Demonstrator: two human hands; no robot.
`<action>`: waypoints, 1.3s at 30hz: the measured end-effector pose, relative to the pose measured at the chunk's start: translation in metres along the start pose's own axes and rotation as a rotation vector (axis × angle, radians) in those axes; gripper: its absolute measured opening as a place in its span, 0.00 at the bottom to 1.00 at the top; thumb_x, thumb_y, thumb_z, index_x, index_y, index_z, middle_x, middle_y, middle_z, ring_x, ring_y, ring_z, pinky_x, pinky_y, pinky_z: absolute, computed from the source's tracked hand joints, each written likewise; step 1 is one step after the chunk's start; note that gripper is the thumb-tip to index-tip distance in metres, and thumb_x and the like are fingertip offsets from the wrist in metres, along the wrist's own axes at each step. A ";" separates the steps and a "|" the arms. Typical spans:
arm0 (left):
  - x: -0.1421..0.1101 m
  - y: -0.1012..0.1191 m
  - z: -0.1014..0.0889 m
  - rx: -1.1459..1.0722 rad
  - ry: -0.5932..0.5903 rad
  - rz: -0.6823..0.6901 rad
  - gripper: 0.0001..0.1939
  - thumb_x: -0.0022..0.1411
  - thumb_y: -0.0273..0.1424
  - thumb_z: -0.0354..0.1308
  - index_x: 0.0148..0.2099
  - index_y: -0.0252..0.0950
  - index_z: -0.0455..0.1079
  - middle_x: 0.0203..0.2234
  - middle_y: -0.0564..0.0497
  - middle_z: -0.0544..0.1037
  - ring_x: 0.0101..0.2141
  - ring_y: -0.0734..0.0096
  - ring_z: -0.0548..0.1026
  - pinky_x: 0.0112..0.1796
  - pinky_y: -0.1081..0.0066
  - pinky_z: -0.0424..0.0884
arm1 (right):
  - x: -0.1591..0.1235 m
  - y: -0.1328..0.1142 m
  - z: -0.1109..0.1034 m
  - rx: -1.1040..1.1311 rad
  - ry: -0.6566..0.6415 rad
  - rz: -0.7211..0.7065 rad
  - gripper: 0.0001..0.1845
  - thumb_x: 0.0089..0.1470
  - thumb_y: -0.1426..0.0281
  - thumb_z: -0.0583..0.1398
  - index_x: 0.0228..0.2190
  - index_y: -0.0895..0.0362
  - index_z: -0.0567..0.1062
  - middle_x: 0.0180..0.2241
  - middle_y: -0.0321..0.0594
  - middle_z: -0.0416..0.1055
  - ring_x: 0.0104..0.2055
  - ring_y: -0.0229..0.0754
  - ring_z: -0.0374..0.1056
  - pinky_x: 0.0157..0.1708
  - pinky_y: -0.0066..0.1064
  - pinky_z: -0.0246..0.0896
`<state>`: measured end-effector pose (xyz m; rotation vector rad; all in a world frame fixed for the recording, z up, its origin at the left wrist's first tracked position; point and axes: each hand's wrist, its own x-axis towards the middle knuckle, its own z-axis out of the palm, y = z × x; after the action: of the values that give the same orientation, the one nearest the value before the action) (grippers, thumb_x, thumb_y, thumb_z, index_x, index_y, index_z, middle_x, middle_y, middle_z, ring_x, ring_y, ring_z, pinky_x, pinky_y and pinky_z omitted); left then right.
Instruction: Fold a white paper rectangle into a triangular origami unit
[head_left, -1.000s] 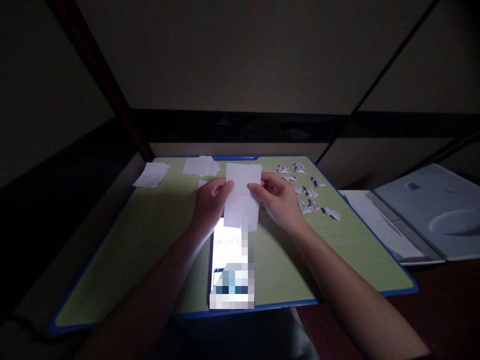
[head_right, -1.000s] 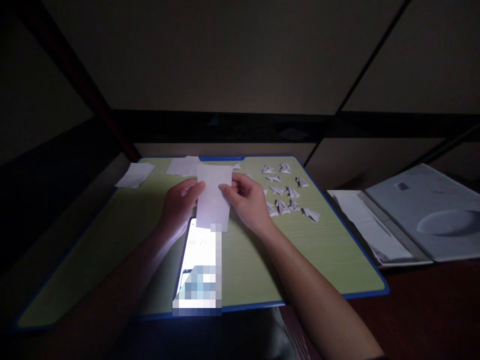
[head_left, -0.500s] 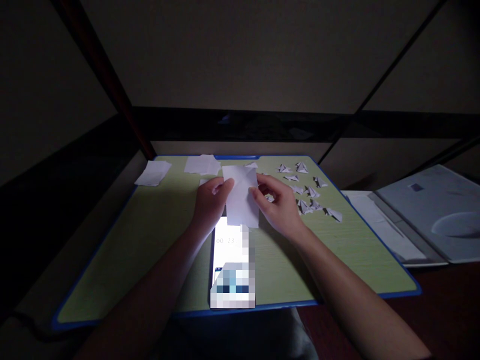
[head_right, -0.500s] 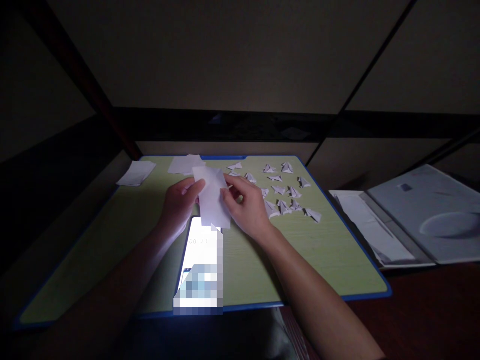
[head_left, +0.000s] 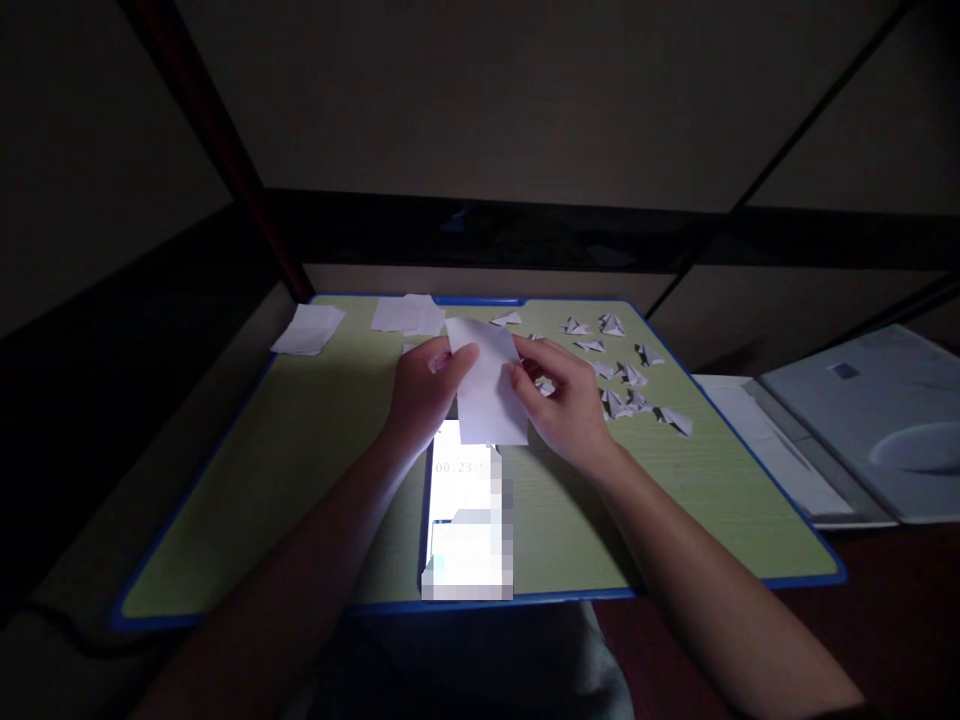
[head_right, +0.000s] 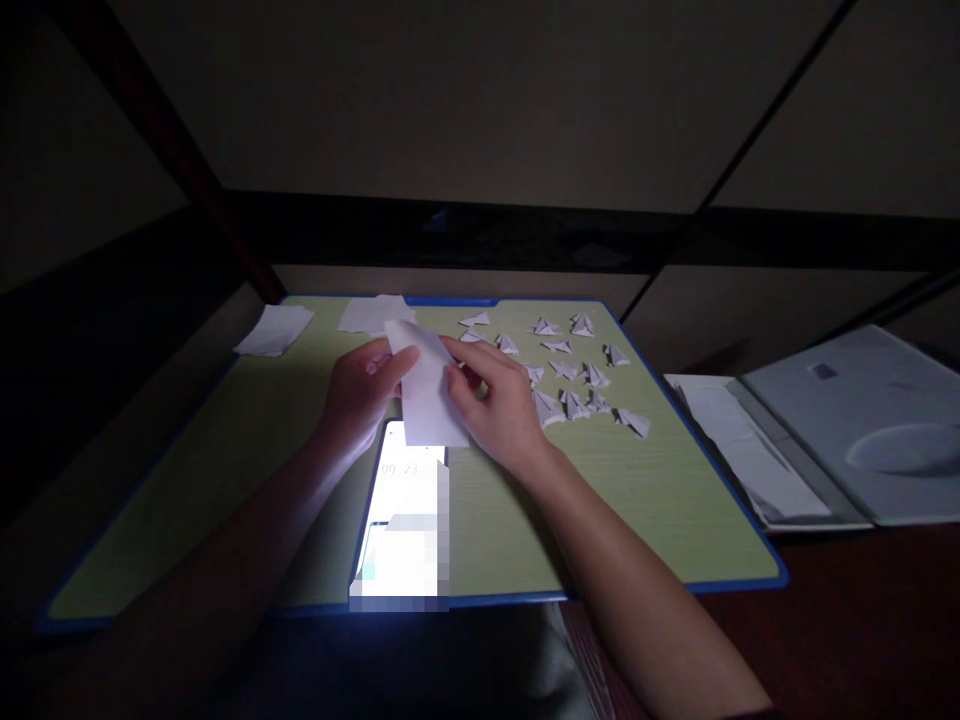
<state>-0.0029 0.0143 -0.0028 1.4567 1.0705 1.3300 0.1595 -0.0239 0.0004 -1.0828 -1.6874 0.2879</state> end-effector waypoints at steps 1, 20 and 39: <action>0.000 0.001 0.000 -0.007 -0.006 -0.002 0.14 0.55 0.37 0.61 0.24 0.37 0.64 0.18 0.54 0.69 0.21 0.75 0.66 0.20 0.73 0.60 | 0.000 0.000 0.000 0.019 0.001 0.022 0.16 0.56 0.71 0.59 0.46 0.56 0.79 0.32 0.38 0.76 0.29 0.37 0.66 0.30 0.33 0.65; 0.001 0.011 -0.005 -0.307 -0.060 -0.174 0.09 0.52 0.35 0.63 0.30 0.36 0.69 0.20 0.54 0.71 0.20 0.77 0.66 0.21 0.74 0.61 | 0.012 0.007 -0.006 0.344 0.158 0.289 0.09 0.52 0.66 0.63 0.37 0.54 0.76 0.28 0.34 0.73 0.27 0.36 0.67 0.26 0.30 0.64; 0.008 0.001 -0.004 -0.435 0.124 -0.256 0.13 0.49 0.33 0.63 0.38 0.35 0.71 0.26 0.51 0.75 0.26 0.72 0.70 0.24 0.73 0.62 | -0.117 -0.067 -0.025 -0.088 -0.375 0.013 0.21 0.54 0.82 0.55 0.44 0.50 0.76 0.49 0.44 0.70 0.50 0.48 0.69 0.43 0.44 0.71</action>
<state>-0.0060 0.0216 0.0007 0.8965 0.9352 1.3745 0.1497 -0.1587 -0.0209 -1.1563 -2.0412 0.4507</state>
